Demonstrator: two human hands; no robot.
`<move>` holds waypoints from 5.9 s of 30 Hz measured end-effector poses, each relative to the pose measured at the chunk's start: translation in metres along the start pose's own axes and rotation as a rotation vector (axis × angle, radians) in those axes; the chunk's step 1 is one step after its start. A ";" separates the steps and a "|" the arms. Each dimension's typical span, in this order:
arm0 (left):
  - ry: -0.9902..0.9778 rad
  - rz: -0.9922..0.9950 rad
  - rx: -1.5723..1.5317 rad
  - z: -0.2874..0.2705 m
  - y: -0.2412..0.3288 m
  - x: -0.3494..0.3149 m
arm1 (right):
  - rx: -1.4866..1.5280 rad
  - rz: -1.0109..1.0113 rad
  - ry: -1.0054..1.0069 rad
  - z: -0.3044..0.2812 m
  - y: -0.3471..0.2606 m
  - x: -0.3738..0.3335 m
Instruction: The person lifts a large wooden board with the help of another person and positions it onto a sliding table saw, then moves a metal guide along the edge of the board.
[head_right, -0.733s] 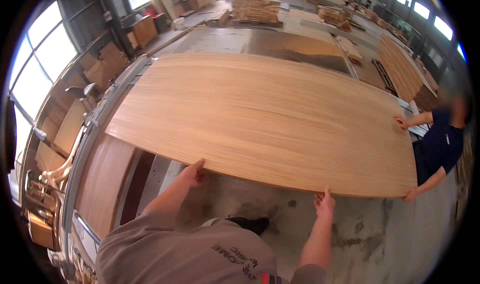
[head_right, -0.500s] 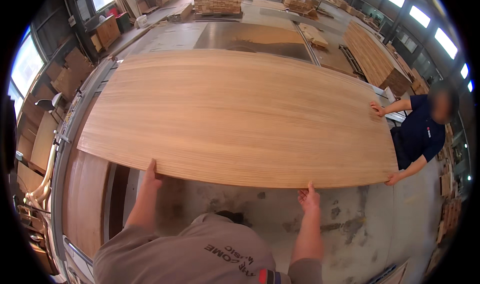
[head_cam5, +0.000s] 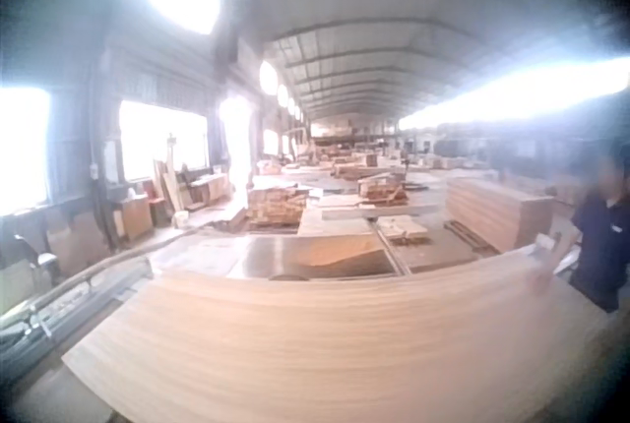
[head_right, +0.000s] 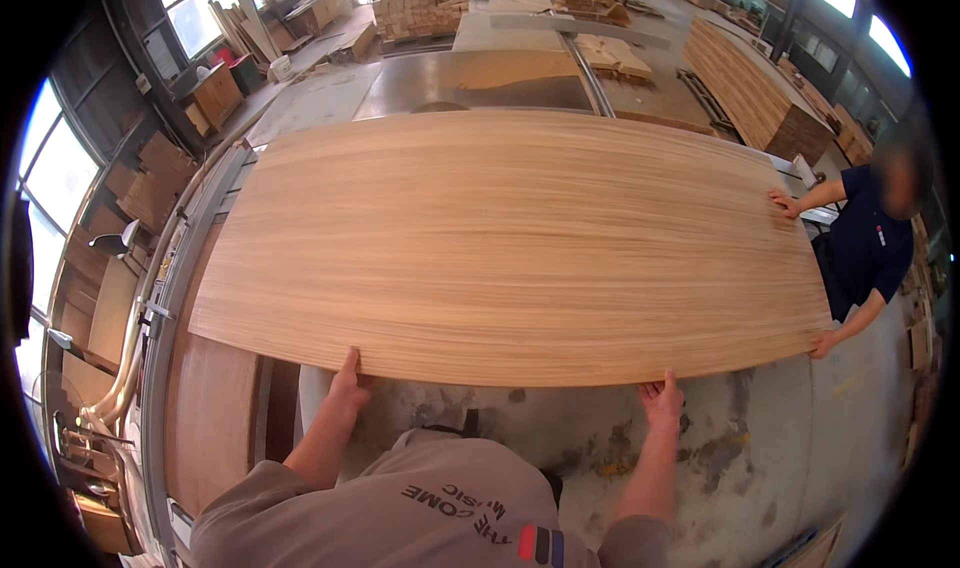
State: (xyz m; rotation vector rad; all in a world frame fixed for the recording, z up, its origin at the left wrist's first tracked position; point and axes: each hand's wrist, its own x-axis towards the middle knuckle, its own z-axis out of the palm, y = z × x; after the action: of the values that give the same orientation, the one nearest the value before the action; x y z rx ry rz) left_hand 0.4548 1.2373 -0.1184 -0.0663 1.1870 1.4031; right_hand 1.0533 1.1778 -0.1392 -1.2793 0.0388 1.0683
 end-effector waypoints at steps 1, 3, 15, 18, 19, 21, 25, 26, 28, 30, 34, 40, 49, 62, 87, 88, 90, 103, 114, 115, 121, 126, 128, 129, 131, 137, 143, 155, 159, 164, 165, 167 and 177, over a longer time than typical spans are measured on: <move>-0.003 -0.011 -0.015 0.001 -0.001 -0.003 | -0.004 -0.002 -0.004 0.001 -0.003 0.000; 0.033 -0.041 0.016 -0.011 -0.005 -0.006 | -0.021 0.005 0.003 -0.010 -0.005 -0.001; -0.077 -0.248 0.018 -0.102 -0.031 -0.063 | -0.068 -0.012 -0.100 -0.060 0.001 -0.054; -0.075 -0.302 0.178 -0.112 -0.030 -0.056 | -0.019 -0.025 -0.039 -0.070 0.008 -0.052; -0.068 -0.334 0.238 -0.114 -0.028 -0.053 | -0.008 -0.037 -0.012 -0.070 0.011 -0.052; -0.081 -0.420 0.306 -0.095 -0.017 -0.068 | -0.011 -0.082 0.025 -0.068 0.019 -0.051; -0.165 -0.579 0.460 -0.101 0.003 -0.068 | -0.016 -0.101 0.128 -0.029 0.049 -0.064; -0.181 -0.612 0.510 -0.102 0.012 -0.078 | -0.050 -0.096 0.161 -0.017 0.060 -0.073; -0.340 -0.497 0.681 -0.111 0.032 -0.085 | -0.107 -0.073 0.157 0.019 0.093 -0.103; -0.482 -0.338 0.824 -0.131 0.049 -0.087 | -0.130 -0.032 0.104 0.044 0.127 -0.130; -0.352 0.274 0.913 -0.149 0.112 -0.114 | -0.196 0.070 -0.003 0.100 0.186 -0.197; 0.060 0.482 0.687 -0.202 0.204 -0.113 | -0.222 0.187 -0.020 0.146 0.246 -0.256; 0.474 0.710 0.630 -0.306 0.306 -0.049 | -0.174 0.113 -0.138 0.170 0.247 -0.268; 0.438 0.580 0.330 -0.251 0.492 0.112 | -0.178 0.041 -0.051 0.156 0.231 -0.285; 0.496 0.905 1.519 -0.342 0.386 0.079 | -0.200 -0.005 0.086 0.132 0.154 -0.253; 0.479 0.819 1.613 -0.329 0.341 0.053 | -0.232 -0.014 0.076 0.128 0.142 -0.245; 0.606 0.663 1.974 -0.351 0.320 0.019 | -0.291 0.015 0.030 0.142 0.137 -0.224; 0.724 0.588 1.516 -0.258 0.219 -0.120 | -0.178 0.084 -0.054 0.127 0.118 -0.220; 0.659 0.569 1.432 -0.243 0.220 -0.129 | 0.057 0.249 -0.261 0.182 0.246 -0.325; 0.666 0.556 1.438 -0.243 0.220 -0.135 | 0.020 0.257 -0.271 0.176 0.242 -0.334; 0.620 0.772 1.279 -0.262 0.175 -0.192 | -0.078 0.280 -0.349 0.119 0.219 -0.342; 0.478 0.590 1.199 -0.306 0.132 -0.264 | -0.116 0.278 -0.358 0.062 0.197 -0.367; 0.460 0.592 1.202 -0.329 0.111 -0.283 | -0.127 0.285 -0.385 0.039 0.188 -0.376; 0.454 0.612 1.180 -0.343 0.099 -0.290 | -0.144 0.295 -0.398 0.031 0.183 -0.382; 0.426 0.662 1.125 -0.358 0.081 -0.304 | -0.167 0.322 -0.417 0.016 0.176 -0.387; 0.251 0.503 0.920 -0.393 0.052 -0.333 | -0.171 0.343 -0.489 -0.016 0.170 -0.370; 0.272 0.222 0.668 -0.428 0.042 -0.360 | -0.203 0.310 -0.518 0.002 0.190 -0.373; 0.410 0.172 0.799 -0.420 -0.009 -0.411 | -0.301 0.320 -0.527 -0.055 0.146 -0.379; 0.396 0.127 0.867 -0.401 -0.026 -0.442 | -0.355 0.289 -0.467 -0.080 0.130 -0.385; 0.232 0.128 0.721 -0.429 -0.055 -0.464 | -0.281 0.290 -0.433 -0.106 0.154 -0.434; 0.169 0.055 0.684 -0.428 -0.048 -0.469 | -0.275 0.289 -0.451 -0.112 0.168 -0.449; 0.048 -0.093 0.612 -0.430 -0.029 -0.476 | -0.246 0.403 -0.439 -0.125 0.204 -0.493; -0.413 -0.221 0.451 -0.446 -0.011 -0.425 | -0.099 0.506 -0.640 -0.094 0.364 -0.674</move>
State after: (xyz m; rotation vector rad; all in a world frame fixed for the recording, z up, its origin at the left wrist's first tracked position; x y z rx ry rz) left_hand 0.3127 0.6410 -0.0558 0.3812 1.0811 0.8765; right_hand 0.4919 0.6529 -0.0654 -0.9808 -0.1869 1.8996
